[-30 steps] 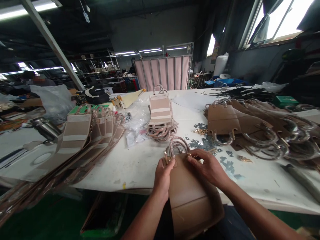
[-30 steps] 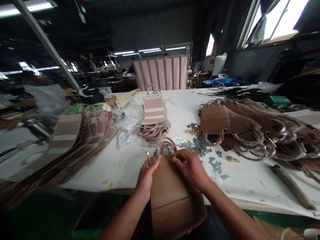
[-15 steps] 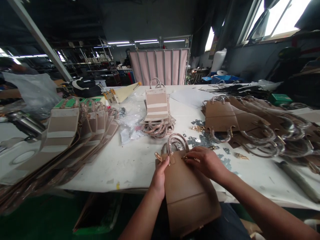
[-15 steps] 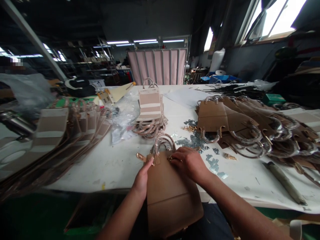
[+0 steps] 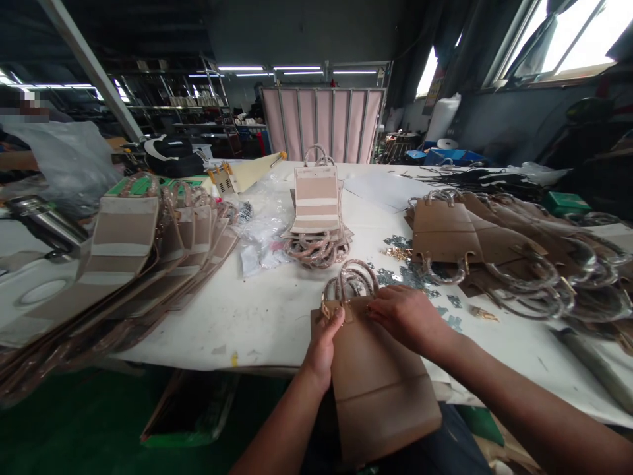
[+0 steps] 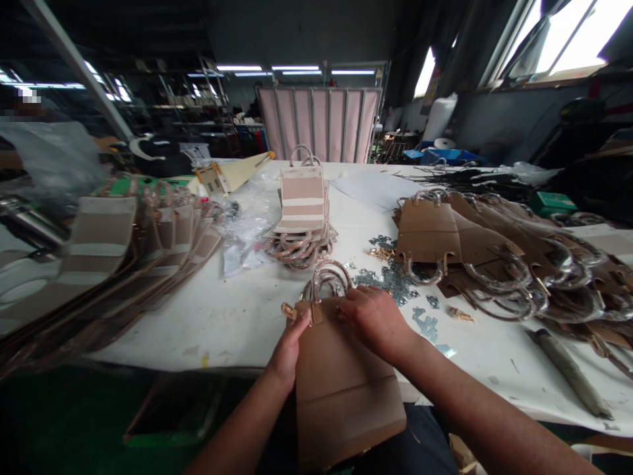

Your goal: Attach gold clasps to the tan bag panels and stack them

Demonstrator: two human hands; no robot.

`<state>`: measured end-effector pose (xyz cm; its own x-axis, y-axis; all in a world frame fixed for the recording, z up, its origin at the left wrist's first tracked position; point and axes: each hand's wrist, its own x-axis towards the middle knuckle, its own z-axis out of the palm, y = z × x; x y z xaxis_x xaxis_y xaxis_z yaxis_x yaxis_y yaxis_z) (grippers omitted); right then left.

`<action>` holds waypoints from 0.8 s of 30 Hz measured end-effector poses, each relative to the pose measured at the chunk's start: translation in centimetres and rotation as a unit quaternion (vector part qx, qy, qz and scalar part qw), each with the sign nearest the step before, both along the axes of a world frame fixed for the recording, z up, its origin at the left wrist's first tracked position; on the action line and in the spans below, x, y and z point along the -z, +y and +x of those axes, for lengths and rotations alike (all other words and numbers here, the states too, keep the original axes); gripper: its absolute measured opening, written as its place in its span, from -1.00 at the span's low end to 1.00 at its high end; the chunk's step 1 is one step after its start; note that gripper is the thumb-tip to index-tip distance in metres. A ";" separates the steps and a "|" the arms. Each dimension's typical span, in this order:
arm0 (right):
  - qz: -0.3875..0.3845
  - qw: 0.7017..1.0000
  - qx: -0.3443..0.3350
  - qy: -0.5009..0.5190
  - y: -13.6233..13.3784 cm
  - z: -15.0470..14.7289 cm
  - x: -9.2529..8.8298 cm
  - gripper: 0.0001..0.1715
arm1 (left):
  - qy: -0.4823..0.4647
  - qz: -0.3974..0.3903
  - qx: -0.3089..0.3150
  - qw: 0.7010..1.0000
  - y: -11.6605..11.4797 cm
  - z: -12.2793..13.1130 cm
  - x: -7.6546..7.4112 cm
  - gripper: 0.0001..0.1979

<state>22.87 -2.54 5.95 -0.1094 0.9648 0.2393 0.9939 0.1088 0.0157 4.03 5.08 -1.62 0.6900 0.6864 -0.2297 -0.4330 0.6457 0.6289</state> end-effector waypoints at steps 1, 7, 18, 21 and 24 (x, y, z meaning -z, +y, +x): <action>-0.007 1.000 -0.009 -0.013 0.2 0.0 -0.3 -0.85 | -0.002 0.000 0.001 1.000 0.0 0.0 0.1 -0.50; -0.044 0.997 -0.049 -0.026 0.5 1.5 -1.2 -0.89 | -0.010 -0.027 -0.001 1.000 0.3 0.3 0.4 -0.42; -0.045 0.997 -0.033 -0.056 1.3 0.5 0.1 -0.97 | 0.015 -0.025 -0.009 1.000 0.5 0.6 0.4 -0.48; -0.043 0.998 -0.042 -0.034 1.2 0.7 0.1 -0.91 | 0.010 -0.032 0.004 0.999 0.4 0.6 0.2 -0.44; -0.036 0.997 -0.075 0.008 0.8 1.2 0.0 -0.84 | 0.005 -0.033 0.004 0.999 0.4 0.5 0.1 -0.45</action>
<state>24.06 -1.74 5.93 -0.2503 0.9526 0.1730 0.9665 0.2564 -0.0131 4.55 5.47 -1.68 0.6934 0.6638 -0.2805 -0.4219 0.6895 0.5888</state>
